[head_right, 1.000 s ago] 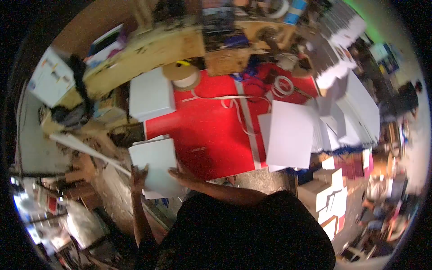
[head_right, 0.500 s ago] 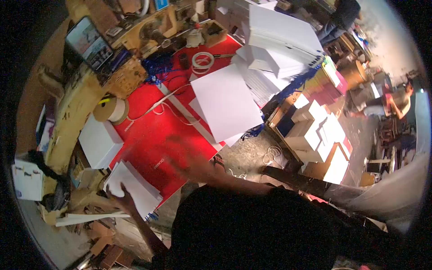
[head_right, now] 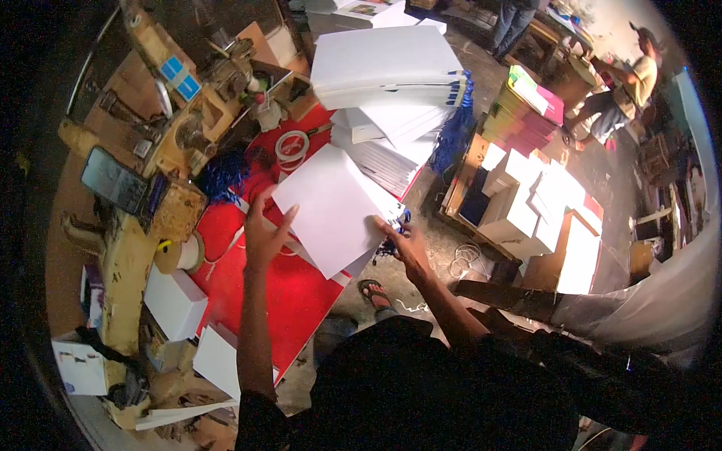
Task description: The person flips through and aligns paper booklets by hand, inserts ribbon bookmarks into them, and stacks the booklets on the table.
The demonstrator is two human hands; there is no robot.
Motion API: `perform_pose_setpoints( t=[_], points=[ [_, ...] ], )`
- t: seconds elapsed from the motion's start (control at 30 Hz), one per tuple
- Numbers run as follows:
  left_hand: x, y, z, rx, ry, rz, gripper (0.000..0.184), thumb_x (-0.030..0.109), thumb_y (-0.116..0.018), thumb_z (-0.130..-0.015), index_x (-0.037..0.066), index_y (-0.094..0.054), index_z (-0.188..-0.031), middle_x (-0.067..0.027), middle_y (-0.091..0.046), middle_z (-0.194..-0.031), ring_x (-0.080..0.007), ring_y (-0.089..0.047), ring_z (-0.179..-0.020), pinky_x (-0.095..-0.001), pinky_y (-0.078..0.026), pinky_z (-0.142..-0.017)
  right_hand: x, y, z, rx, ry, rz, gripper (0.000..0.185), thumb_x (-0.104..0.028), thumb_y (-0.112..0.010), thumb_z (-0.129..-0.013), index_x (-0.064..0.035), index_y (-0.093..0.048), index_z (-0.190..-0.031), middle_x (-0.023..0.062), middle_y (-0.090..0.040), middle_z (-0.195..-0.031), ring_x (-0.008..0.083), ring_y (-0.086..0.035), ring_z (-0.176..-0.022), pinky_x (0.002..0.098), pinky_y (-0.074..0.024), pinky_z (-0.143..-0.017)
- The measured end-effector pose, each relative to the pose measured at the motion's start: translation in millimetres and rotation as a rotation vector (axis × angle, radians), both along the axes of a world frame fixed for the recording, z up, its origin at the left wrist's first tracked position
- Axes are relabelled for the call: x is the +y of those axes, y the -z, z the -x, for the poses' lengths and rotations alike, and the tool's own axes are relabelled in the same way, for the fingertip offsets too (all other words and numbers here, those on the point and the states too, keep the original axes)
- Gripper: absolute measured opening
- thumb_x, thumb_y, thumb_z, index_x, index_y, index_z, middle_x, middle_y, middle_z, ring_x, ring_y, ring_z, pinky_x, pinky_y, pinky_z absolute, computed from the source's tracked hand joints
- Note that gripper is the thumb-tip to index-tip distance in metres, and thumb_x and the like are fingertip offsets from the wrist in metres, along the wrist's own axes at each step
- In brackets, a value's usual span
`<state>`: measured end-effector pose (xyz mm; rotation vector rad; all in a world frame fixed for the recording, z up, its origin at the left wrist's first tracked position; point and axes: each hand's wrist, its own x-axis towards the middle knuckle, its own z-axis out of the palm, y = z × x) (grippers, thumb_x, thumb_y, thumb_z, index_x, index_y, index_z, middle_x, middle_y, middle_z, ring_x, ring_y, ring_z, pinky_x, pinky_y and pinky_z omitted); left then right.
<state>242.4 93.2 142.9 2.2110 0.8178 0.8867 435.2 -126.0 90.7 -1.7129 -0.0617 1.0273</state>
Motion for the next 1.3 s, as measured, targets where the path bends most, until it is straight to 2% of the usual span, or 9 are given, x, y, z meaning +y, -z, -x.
perform_pose_setpoints(
  t=[0.4, 0.5, 0.6, 0.73, 0.9, 0.97, 1.13, 1.2, 1.3],
  points=[
    [119, 66, -18, 0.256, 0.251, 0.820, 0.073, 0.058, -0.048, -0.096, -0.001, -0.047, -0.139, -0.0111, -0.056, -0.129, -0.0192, -0.049, -0.122, -0.0321, -0.037, -0.103, 3, 68, 54, 0.162, 0.036, -0.185, 0.119, -0.053, -0.082, -0.071, -0.0064, -0.009, -0.152, 0.0260, -0.032, -0.147, 0.0378, -0.037, -0.135, 0.0565, -0.0337, -0.108],
    [103, 81, 31, 0.008, 0.427, 0.581, 0.099, 0.038, -0.082, -0.079, -0.002, -0.025, -0.149, -0.0169, -0.049, -0.139, -0.0236, -0.046, -0.129, -0.0358, -0.037, -0.108, 14, 74, 56, 0.253, 0.165, -0.445, 0.106, -0.046, -0.079, -0.077, -0.0086, -0.014, -0.153, 0.0189, -0.032, -0.149, 0.0347, -0.032, -0.138, 0.0559, -0.0280, -0.110],
    [48, 145, 83, 0.209, 0.198, 0.239, 0.085, 0.041, -0.088, -0.067, 0.002, -0.046, -0.129, -0.0115, -0.061, -0.108, -0.0260, -0.057, -0.105, -0.0459, -0.041, -0.099, 18, 99, 42, 0.254, 0.143, -0.568, 0.068, -0.043, -0.065, -0.089, 0.0006, -0.045, -0.138, 0.0119, -0.057, -0.132, 0.0246, -0.052, -0.124, 0.0408, -0.0383, -0.107],
    [-20, 176, 112, 0.400, 0.172, -0.193, 0.051, 0.027, -0.077, -0.081, 0.004, -0.057, -0.122, -0.0166, -0.059, -0.116, -0.0375, -0.051, -0.115, -0.0512, -0.037, -0.103, 26, 65, 40, 0.308, 0.131, -0.496, 0.051, -0.032, -0.061, -0.090, -0.0001, -0.051, -0.128, 0.0104, -0.060, -0.120, 0.0228, -0.056, -0.113, 0.0388, -0.0403, -0.102],
    [26, 207, 143, 0.126, 0.008, 0.224, 0.025, 0.007, -0.057, -0.087, -0.001, -0.062, -0.110, -0.0217, -0.061, -0.103, -0.0419, -0.054, -0.107, -0.0517, -0.039, -0.100, 21, 75, 33, 0.262, 0.075, -0.479, 0.050, -0.030, -0.061, -0.089, -0.0007, -0.050, -0.129, 0.0098, -0.059, -0.120, 0.0230, -0.055, -0.114, 0.0388, -0.0396, -0.103],
    [68, 177, 143, 0.158, -0.258, -0.126, 0.023, 0.017, -0.052, -0.097, 0.000, -0.063, -0.107, -0.0247, -0.062, -0.107, -0.0360, -0.060, -0.104, -0.0450, -0.049, -0.083, 20, 80, 30, 0.251, 0.095, -0.492, 0.049, -0.029, -0.059, -0.090, 0.0000, -0.050, -0.128, 0.0103, -0.059, -0.122, 0.0240, -0.055, -0.116, 0.0391, -0.0385, -0.105],
    [198, 259, 196, 0.070, -0.782, 0.123, 0.033, 0.024, -0.048, -0.097, -0.002, -0.059, -0.116, -0.0222, -0.062, -0.114, -0.0334, -0.059, -0.108, -0.0483, -0.046, -0.085, 14, 70, 26, 0.204, 0.014, -0.525, 0.048, -0.028, -0.057, -0.090, 0.0020, -0.052, -0.127, 0.0111, -0.060, -0.122, 0.0265, -0.054, -0.120, 0.0416, -0.0351, -0.109],
    [224, 259, 191, 0.882, -0.669, -0.218, 0.038, 0.025, -0.051, -0.095, -0.005, -0.057, -0.118, -0.0206, -0.061, -0.113, -0.0343, -0.058, -0.106, -0.0495, -0.044, -0.088, 14, 68, 24, 0.226, -0.016, -0.507, 0.046, -0.026, -0.058, -0.090, 0.0021, -0.052, -0.126, 0.0113, -0.062, -0.119, 0.0263, -0.055, -0.119, 0.0417, -0.0348, -0.109],
    [113, 85, 49, 0.734, -0.670, -0.131, 0.043, 0.019, -0.060, -0.087, -0.003, -0.056, -0.124, -0.0200, -0.061, -0.123, -0.0302, -0.059, -0.112, -0.0432, -0.046, -0.092, 10, 72, 24, 0.319, 0.022, -0.541, 0.037, -0.021, -0.056, -0.091, 0.0014, -0.057, -0.121, 0.0111, -0.062, -0.118, 0.0251, -0.056, -0.116, 0.0397, -0.0363, -0.107]
  ],
)
